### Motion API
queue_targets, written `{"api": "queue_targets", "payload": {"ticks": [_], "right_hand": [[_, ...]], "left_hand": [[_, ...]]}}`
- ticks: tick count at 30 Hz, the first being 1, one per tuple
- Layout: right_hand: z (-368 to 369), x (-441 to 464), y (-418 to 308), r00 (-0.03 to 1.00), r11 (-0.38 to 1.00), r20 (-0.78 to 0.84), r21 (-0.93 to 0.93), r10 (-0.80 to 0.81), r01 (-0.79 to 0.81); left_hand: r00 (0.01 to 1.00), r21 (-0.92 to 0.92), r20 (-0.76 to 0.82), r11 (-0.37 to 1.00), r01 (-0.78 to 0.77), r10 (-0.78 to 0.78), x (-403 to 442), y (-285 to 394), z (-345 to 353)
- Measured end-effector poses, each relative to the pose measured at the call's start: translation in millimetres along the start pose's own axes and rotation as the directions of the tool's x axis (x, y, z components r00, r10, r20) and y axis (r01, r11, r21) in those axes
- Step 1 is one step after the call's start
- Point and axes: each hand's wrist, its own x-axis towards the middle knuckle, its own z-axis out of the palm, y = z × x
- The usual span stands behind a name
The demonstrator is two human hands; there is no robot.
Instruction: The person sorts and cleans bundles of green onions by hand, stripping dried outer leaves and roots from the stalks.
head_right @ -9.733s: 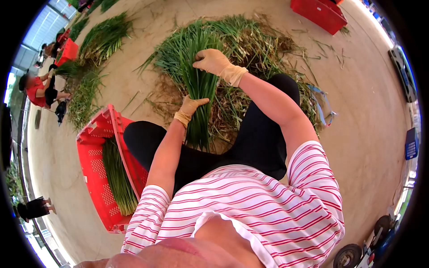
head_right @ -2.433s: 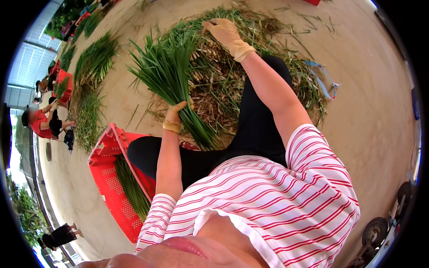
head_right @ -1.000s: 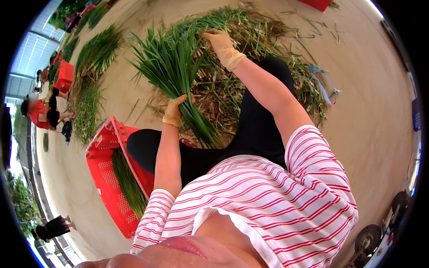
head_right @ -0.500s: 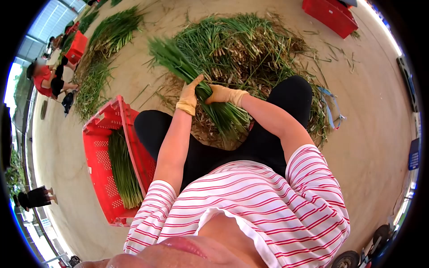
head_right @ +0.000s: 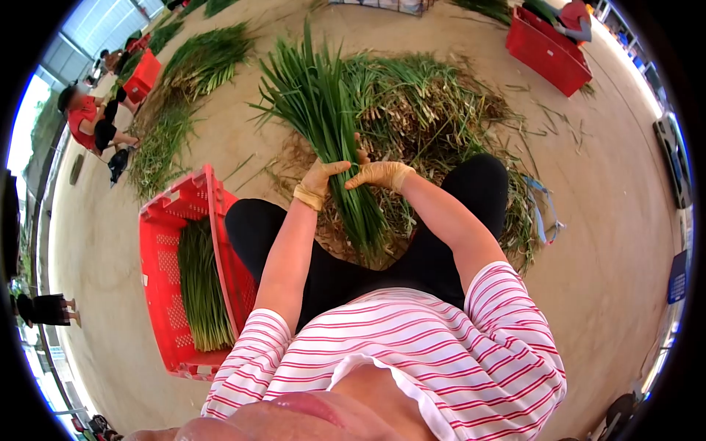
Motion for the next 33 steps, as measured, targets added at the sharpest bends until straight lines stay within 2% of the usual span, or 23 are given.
{"api": "queue_targets", "payload": {"ticks": [1, 2, 3, 4, 5, 7, 8, 9, 11, 13, 15, 16, 20, 21, 22, 24, 26, 27, 28, 30, 31, 32, 33], "right_hand": [[6, -3, 6, 0.999, 0.831, -0.032, 0.556, 0.033, -0.01], [18, 2, 2, 0.998, 0.198, 0.067, 0.978, 0.005, -0.067], [31, 7, -4, 0.99, -0.545, 0.118, 0.826, -0.082, -0.144], [43, 11, -9, 0.98, -0.963, 0.09, 0.189, -0.178, -0.192], [47, 12, -10, 0.974, -0.809, 0.001, -0.558, -0.226, -0.187], [66, -12, 2, 0.899, -0.744, 0.335, -0.668, -0.281, 0.016], [68, -8, -7, 0.817, -0.688, 0.506, -0.698, -0.277, 0.198], [75, -6, -12, 0.786, -0.643, 0.538, -0.725, -0.304, 0.247], [83, -5, -7, 0.749, -0.59, 0.568, -0.749, -0.341, 0.3], [94, -14, 10, 0.707, -0.657, 0.607, -0.705, -0.363, 0.267], [96, -16, 3, 0.761, -0.617, 0.545, -0.746, -0.351, 0.25], [97, -17, 0, 0.812, -0.582, 0.481, -0.781, -0.331, 0.226], [83, -27, -11, 0.781, -0.458, 0.483, -0.841, -0.396, 0.288], [86, -28, -16, 0.804, -0.53, 0.465, -0.817, -0.37, 0.228], [87, -28, -18, 0.748, -0.608, 0.468, -0.786, -0.471, 0.109], [87, -25, -27, 0.511, -0.679, 0.68, -0.698, -0.526, 0.229], [95, -36, -32, 0.198, -0.773, 0.798, -0.602, -0.57, 0.199], [102, -39, -30, 0.03, -0.828, 0.857, -0.505, -0.514, 0.243], [102, -45, -26, 0.029, -0.826, 0.854, -0.51, -0.519, 0.241], [102, -59, -7, 0.205, -0.841, 0.881, -0.469, -0.425, 0.27], [101, -56, 2, 0.228, -0.94, 0.924, -0.331, -0.306, 0.081], [96, -50, 1, 0.221, -0.993, 0.968, -0.115, -0.118, -0.029], [93, -47, 4, 0.235, -0.997, 0.971, -0.024, -0.041, -0.071]], "left_hand": [[0.992, 0.016, -0.117, 0.999, -0.041, 0.042, -3, 2, 4], [0.969, 0.037, -0.233, 0.996, -0.079, 0.086, -5, 4, 6], [0.972, 0.006, -0.224, 0.997, -0.073, 0.072, -3, 4, 0], [0.971, 0.005, -0.226, 0.997, -0.072, 0.071, -1, 5, -3], [0.958, 0.038, -0.28, 0.998, -0.058, 0.066, -1, 5, -6], [0.933, 0.03, -0.359, 1.0, -0.003, 0.014, -2, 2, -14], [0.934, 0.024, -0.356, 1.0, -0.001, 0.01, -1, -2, -17], [0.952, 0.033, -0.305, 0.999, 0.026, -0.015, 1, -5, -17], [0.982, 0.065, -0.185, 0.997, 0.042, -0.029, 5, -8, -11], [0.985, 0.021, -0.16, 0.997, 0.069, -0.065, 6, -15, -5], [0.988, -0.104, -0.088, 0.988, 0.117, -0.127, 1, -16, -1], [0.988, -0.104, -0.089, 0.987, 0.119, -0.128, -1, -15, 2], [0.963, -0.148, -0.202, 0.977, 0.15, -0.179, -4, -21, -1], [0.948, -0.119, -0.257, 0.98, 0.161, -0.187, -4, -23, -3], [0.945, -0.122, -0.259, 0.977, 0.173, -0.199, -4, -25, -6], [0.934, -0.047, -0.315, 0.985, 0.166, -0.172, -1, -28, -13], [0.935, -0.054, -0.296, 0.981, 0.188, -0.196, 2, -32, -19], [0.942, -0.062, -0.287, 0.985, 0.161, -0.172, 3, -32, -19], [0.948, -0.07, -0.281, 0.988, 0.136, -0.15, 3, -33, -19], [0.932, -0.087, -0.32, 0.985, 0.152, -0.172, 3, -35, -20], [0.934, -0.116, -0.309, 0.982, 0.148, -0.177, 3, -37, -22], [0.936, -0.144, -0.3, 0.979, 0.145, -0.183, 3, -38, -24], [0.936, -0.143, -0.298, 0.978, 0.152, -0.189, 2, -39, -25]]}}
